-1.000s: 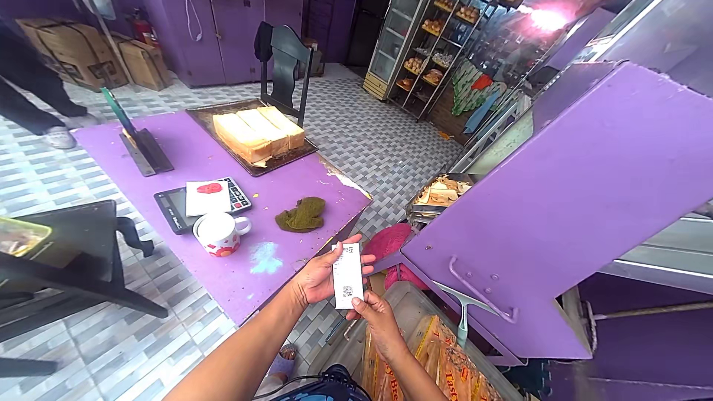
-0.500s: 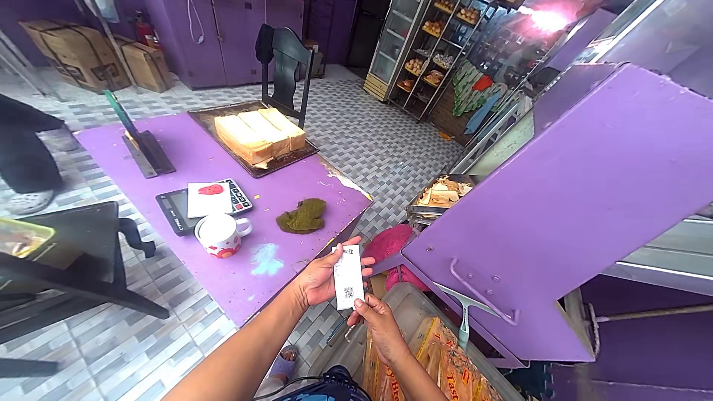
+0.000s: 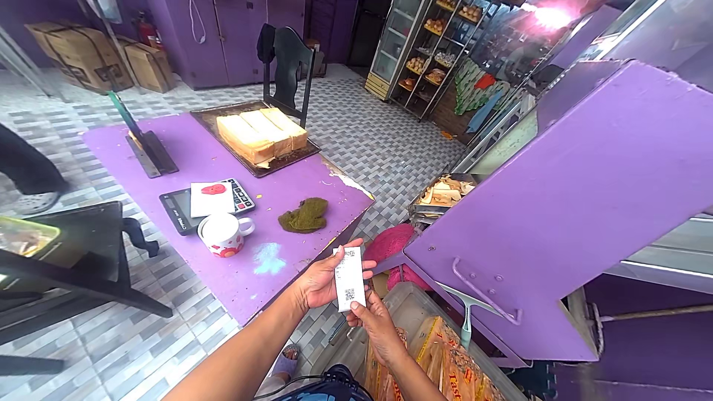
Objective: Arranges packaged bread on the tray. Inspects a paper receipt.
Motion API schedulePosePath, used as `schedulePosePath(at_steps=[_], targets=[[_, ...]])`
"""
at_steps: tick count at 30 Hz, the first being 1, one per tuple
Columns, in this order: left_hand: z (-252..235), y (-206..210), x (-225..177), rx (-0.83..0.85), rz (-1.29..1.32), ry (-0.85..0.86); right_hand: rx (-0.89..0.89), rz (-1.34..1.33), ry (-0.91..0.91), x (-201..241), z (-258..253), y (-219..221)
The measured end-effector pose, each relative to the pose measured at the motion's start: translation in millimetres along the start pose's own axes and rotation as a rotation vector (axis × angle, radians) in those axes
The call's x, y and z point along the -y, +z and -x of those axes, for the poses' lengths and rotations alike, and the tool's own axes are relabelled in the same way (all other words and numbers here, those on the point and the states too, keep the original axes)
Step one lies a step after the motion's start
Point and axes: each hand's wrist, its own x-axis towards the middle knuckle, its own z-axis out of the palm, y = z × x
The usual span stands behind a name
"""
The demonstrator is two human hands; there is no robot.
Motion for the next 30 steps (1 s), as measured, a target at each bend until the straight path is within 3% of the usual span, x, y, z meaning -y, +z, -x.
schedulePosePath(at_steps=[17, 30], targets=[[3, -5, 3, 0.061, 0.031, 0.004, 0.002, 0.056, -0.095, -6, 10, 5], [7, -3, 3, 0.017, 0.05, 0.017, -0.005, 0.057, -0.117, -6, 12, 8]])
